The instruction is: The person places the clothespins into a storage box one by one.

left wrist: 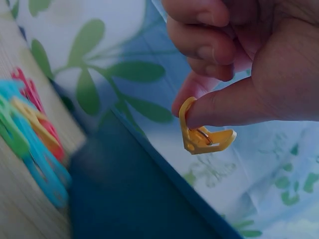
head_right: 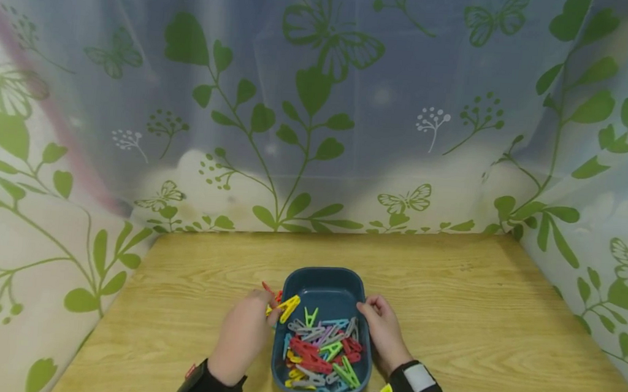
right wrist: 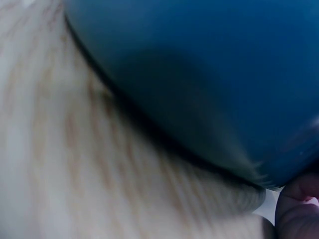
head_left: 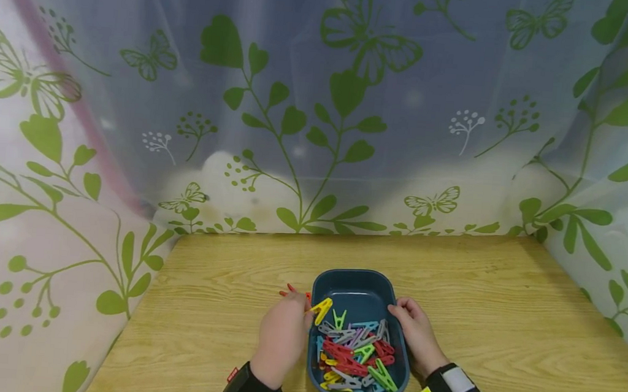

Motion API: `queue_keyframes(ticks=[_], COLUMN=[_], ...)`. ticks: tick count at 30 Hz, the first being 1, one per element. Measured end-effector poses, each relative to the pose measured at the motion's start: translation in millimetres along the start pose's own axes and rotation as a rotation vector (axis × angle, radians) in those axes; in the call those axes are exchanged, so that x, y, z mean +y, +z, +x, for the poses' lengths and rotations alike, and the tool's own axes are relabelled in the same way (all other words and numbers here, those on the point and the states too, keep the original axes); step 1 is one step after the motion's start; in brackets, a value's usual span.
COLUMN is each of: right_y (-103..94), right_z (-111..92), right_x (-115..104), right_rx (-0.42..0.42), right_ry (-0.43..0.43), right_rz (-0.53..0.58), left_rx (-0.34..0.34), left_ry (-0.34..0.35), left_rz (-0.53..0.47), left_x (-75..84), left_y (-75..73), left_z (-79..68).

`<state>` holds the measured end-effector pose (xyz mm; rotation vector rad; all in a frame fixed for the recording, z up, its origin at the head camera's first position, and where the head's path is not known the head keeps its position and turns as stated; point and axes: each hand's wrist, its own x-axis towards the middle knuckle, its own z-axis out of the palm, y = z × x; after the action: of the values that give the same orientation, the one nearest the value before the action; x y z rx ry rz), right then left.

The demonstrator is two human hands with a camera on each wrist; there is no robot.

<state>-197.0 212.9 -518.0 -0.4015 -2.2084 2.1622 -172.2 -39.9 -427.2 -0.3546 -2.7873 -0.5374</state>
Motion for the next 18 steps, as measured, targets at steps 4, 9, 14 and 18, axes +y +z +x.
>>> queue_keyframes(ticks=[4, 9, 14, 18], right_y=[0.3, 0.0, 0.6, 1.3], right_z=[0.2, -1.8, -1.5, -1.2], right_x=[0.9, 0.3, 0.3, 0.3], right_rx=[0.000, -0.004, -0.009, -0.004], right_ry=[-0.003, 0.002, 0.005, 0.000], right_rz=[0.005, 0.006, -0.002, -0.004], left_rx=[-0.064, -0.139, -0.169, -0.197], left_ry=[0.028, 0.072, 0.096, 0.087], left_rz=[-0.026, -0.015, 0.008, 0.014], left_x=[15.1, 24.1, 26.9, 28.2], left_y=[4.1, 10.2, 15.2, 19.1], left_z=[-8.4, -14.9, -18.9, -20.4])
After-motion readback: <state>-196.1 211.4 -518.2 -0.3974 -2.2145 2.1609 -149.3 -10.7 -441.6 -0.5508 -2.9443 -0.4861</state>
